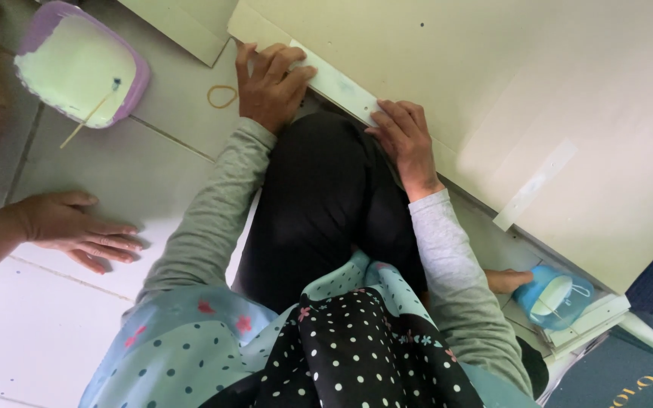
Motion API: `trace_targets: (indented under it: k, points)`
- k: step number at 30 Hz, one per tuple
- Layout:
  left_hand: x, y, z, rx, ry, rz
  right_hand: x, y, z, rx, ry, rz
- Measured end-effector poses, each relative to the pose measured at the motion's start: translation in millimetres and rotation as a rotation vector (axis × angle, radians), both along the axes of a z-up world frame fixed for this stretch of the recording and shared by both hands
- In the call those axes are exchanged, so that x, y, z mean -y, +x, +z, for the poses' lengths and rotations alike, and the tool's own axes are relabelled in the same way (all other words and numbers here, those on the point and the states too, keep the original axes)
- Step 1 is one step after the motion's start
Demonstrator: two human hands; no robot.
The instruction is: Applying glue to cardboard reinforcement strips and attaching them to paper bag components.
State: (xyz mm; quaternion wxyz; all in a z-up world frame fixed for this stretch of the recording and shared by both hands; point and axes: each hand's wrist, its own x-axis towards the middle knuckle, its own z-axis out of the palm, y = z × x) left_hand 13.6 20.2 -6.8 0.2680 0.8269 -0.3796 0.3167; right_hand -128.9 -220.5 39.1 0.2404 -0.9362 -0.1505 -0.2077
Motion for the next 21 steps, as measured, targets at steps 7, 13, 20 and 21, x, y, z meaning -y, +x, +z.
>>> trace_targets:
  k: [7,13,20,21]
  points:
    - [-15.6,-5.9,-2.1,0.118,0.214,-0.024,1.9,-0.2,3.6,-0.016,-0.002,0.054]
    - [-16.5,-2.1,8.1,0.229,0.293,-0.042,0.7,-2.2,10.9,-0.014,-0.054,0.027]
    - [-0.6,2.3,-3.3,0.184,0.162,-0.049,2.0,0.3,19.3,-0.119,0.021,0.086]
    - [4.1,3.5,-7.7,0.154,0.095,-0.046,5.1,1.6,17.3,-0.143,0.036,0.096]
